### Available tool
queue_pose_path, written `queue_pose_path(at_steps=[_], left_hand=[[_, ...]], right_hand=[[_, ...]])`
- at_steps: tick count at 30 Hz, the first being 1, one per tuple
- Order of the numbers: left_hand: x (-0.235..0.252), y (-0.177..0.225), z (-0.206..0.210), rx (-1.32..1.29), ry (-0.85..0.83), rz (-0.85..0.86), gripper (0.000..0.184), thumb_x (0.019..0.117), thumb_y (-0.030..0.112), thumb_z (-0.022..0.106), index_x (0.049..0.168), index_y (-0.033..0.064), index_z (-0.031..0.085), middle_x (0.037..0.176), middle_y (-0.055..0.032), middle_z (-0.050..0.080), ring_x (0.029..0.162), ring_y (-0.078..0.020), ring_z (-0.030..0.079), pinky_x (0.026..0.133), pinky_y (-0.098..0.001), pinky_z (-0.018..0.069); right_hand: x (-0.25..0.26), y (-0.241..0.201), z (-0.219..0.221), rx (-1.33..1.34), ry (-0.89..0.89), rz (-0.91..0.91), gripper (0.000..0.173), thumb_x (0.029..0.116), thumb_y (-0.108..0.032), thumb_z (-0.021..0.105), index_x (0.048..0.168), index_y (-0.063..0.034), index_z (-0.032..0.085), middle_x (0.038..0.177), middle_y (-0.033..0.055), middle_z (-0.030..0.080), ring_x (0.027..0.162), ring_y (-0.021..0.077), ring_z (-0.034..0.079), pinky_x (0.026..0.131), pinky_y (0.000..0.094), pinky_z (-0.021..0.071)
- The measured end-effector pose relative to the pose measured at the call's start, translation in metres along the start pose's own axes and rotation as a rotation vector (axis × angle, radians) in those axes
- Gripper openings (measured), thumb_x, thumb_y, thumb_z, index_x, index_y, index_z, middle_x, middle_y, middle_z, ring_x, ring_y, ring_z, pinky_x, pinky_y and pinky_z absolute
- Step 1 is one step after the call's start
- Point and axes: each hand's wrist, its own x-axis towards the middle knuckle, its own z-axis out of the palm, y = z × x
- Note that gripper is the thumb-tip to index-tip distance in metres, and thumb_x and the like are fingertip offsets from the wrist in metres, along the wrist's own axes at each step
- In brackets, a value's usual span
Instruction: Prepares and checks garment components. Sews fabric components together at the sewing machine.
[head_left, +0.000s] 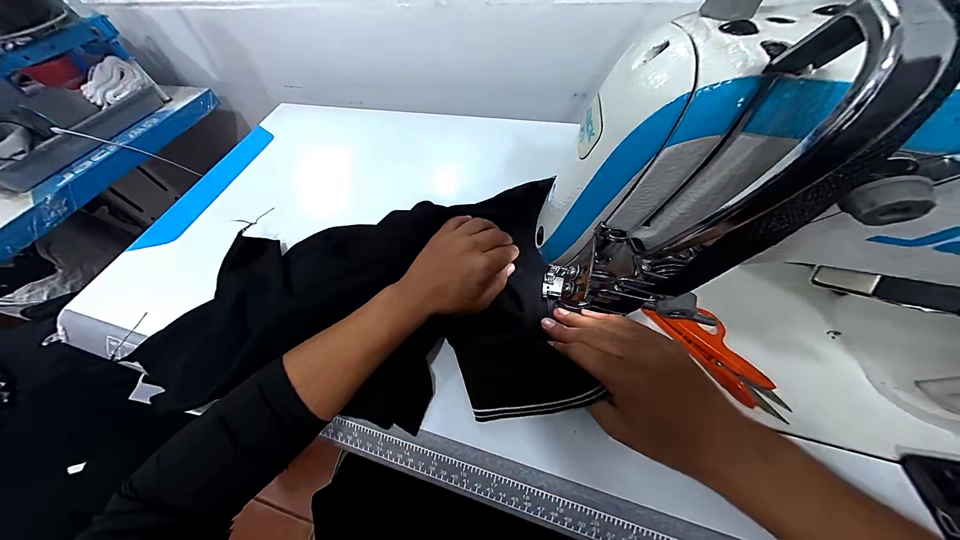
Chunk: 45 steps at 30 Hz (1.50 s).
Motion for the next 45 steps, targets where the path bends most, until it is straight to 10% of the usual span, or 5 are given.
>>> queue_pose_path(at_steps=[12,16,22,30,45], left_hand=[[-0.072,0.108,-0.017,0.087,0.306,-0.345,0.061,0.0909,0.047,0.069,0.145,0.0252,0.052,0.143,-0.0135,0.05,0.13,-0.0281,0.052,0.107,-0.0443,0.0442],[-0.039,0.068,-0.06,0.232,0.346,-0.016,0.009,0.0943,0.009,0.06,0.096,0.0052,0.068,0.128,-0.0184,0.067,0.138,-0.0353,0.051,0.12,-0.0444,0.0343],[-0.059,0.09,-0.151,-0.011,-0.401,-0.137,0.026,0.0937,0.034,0.053,0.091,0.0234,0.077,0.077,0.0098,0.066,0.071,-0.0067,0.067,0.059,-0.0316,0.0566],[-0.043,0.086,-0.038,-0.254,-0.426,-0.141,0.051,0.1088,0.041,0.039,0.147,0.0132,0.058,0.157,-0.0032,0.05,0.148,-0.0215,0.043,0.119,-0.0484,0.0377],[-0.029,0.045,-0.018,-0.162,-0.31,-0.107,0.046,0.1061,0.034,0.04,0.137,0.015,0.068,0.146,-0.0033,0.062,0.141,-0.0244,0.052,0.114,-0.0541,0.039]], right_hand=[[-0.009,-0.021,-0.005,0.48,0.116,-0.063,0.042,0.1071,-0.028,0.037,0.119,-0.0076,0.072,0.126,0.0039,0.073,0.131,0.011,0.059,0.115,0.0319,0.0441],[-0.027,-0.026,-0.004,0.477,0.014,-0.123,0.044,0.1105,-0.028,0.032,0.121,-0.0099,0.071,0.131,0.0045,0.07,0.136,0.0182,0.057,0.117,0.037,0.0406],[-0.03,-0.041,-0.005,0.159,0.044,-0.08,0.027,0.0952,-0.018,0.048,0.108,-0.0155,0.072,0.114,0.0024,0.076,0.117,0.0197,0.069,0.102,0.0353,0.053],[-0.044,-0.08,-0.003,0.029,-0.003,-0.164,0.03,0.1042,-0.009,0.044,0.118,-0.0076,0.07,0.128,0.0064,0.072,0.129,0.0216,0.061,0.114,0.0335,0.04],[-0.04,-0.023,-0.015,0.266,-0.127,-0.163,0.04,0.1046,-0.018,0.035,0.125,-0.011,0.069,0.136,0.0006,0.068,0.136,0.0165,0.056,0.116,0.0301,0.0374]])
